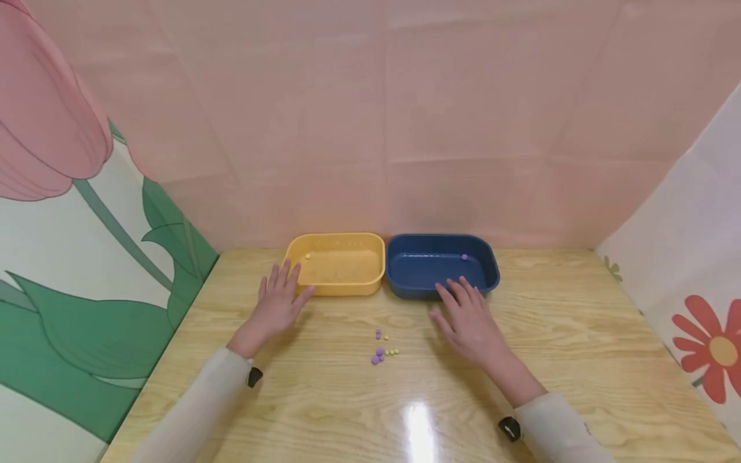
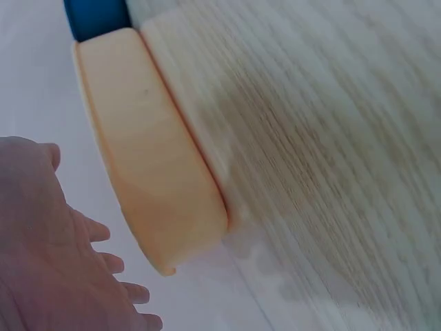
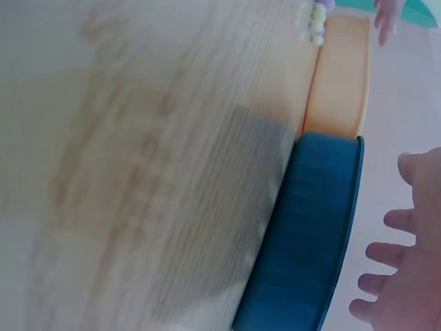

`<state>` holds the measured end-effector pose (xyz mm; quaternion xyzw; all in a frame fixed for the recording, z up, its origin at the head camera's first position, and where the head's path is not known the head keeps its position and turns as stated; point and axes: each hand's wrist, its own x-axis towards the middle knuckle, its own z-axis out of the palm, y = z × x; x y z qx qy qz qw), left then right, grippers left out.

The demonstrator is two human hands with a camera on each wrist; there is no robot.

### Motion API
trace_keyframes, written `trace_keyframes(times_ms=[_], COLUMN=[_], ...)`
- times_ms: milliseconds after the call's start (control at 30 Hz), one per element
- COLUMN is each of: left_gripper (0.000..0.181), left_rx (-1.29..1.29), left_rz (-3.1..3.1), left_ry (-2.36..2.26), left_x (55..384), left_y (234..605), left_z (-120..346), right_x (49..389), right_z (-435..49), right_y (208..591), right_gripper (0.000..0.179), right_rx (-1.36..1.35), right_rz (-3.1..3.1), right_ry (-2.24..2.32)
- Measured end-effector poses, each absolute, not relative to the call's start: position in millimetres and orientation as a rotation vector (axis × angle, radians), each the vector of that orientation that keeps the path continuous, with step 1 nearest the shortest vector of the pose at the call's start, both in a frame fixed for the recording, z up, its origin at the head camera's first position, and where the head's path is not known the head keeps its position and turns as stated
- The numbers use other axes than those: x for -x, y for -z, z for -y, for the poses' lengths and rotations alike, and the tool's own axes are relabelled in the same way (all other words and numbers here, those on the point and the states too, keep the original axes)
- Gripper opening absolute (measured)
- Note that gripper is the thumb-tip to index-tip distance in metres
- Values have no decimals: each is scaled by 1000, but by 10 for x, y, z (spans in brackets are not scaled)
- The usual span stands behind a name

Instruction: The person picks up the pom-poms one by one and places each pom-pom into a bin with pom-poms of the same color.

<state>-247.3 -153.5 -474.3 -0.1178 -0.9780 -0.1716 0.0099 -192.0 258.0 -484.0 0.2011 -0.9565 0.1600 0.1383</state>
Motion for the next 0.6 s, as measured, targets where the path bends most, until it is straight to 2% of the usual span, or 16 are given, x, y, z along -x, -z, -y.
trace_keyframes(times_ms=[600], left_gripper=[77], left_rx=[314], left_rz=[3051], left_ry=[596], left_x=[2780], left_y=[4796], left_z=[1555], right_x=[1864], right_z=[-2419], right_y=[4868], right_gripper=[56], right_rx=[-769], right_rz=[2645], right_ry=[-443])
